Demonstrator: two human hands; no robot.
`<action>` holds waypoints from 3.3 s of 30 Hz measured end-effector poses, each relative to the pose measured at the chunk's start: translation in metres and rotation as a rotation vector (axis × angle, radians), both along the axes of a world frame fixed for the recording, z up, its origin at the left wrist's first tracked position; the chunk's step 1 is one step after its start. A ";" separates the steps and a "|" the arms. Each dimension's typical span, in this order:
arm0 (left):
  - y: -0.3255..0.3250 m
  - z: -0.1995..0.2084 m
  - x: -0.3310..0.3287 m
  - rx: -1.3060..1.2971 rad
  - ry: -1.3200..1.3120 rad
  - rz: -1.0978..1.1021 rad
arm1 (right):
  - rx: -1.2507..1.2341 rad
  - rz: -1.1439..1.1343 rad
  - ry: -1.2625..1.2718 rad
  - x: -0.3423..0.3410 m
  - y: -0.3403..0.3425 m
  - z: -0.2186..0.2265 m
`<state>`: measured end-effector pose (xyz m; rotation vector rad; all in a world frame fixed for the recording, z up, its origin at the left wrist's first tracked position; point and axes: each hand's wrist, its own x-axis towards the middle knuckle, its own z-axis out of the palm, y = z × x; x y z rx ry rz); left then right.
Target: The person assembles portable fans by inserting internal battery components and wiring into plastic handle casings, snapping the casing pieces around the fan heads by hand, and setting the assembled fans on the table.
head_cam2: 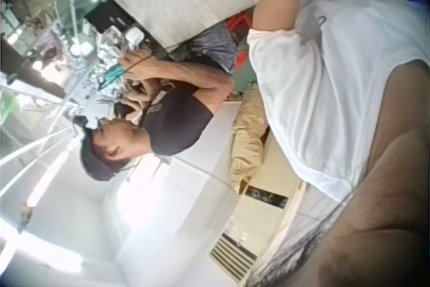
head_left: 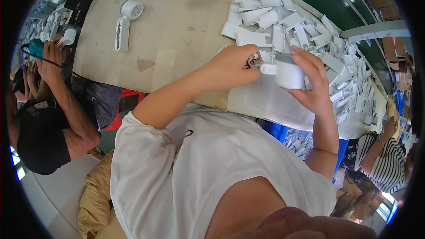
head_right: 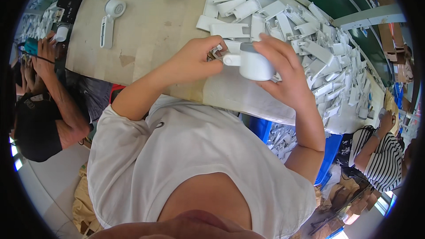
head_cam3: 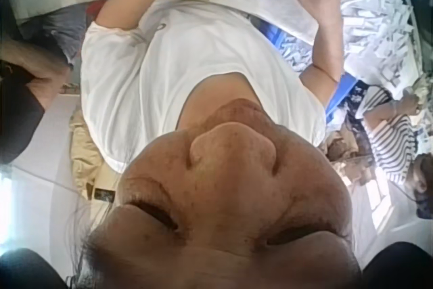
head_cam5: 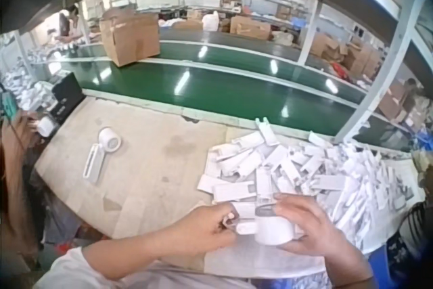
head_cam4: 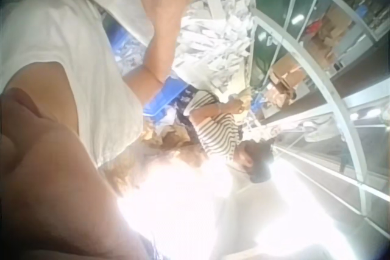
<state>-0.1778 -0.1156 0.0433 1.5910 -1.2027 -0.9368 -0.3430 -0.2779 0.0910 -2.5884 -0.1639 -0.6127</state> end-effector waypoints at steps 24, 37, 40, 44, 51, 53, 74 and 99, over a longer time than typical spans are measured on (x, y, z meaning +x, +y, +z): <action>-0.013 -0.009 0.010 -0.308 0.905 0.380 | 0.905 -0.354 0.191 0.033 0.010 -0.063; -0.010 -0.021 0.000 -0.306 0.742 0.480 | 0.404 -0.457 0.145 0.041 0.049 -0.050; -0.010 -0.023 0.000 -0.289 0.729 0.463 | 0.448 -0.456 0.155 0.037 0.046 -0.056; -0.009 -0.025 -0.003 -0.326 0.756 0.487 | 0.511 -0.477 0.078 0.034 0.049 -0.054; -0.008 -0.030 -0.012 -0.456 0.864 0.467 | 0.431 -0.485 -0.062 0.028 0.045 -0.066; -0.004 -0.031 -0.012 -0.461 0.892 0.465 | 0.668 -0.388 0.125 0.023 0.038 -0.067; 0.031 -0.027 0.037 -0.557 0.839 0.653 | -0.099 -0.214 0.328 0.080 -0.001 -0.052; 0.004 -0.035 0.013 -0.517 0.924 0.619 | 0.387 -0.368 0.339 -0.001 0.052 -0.067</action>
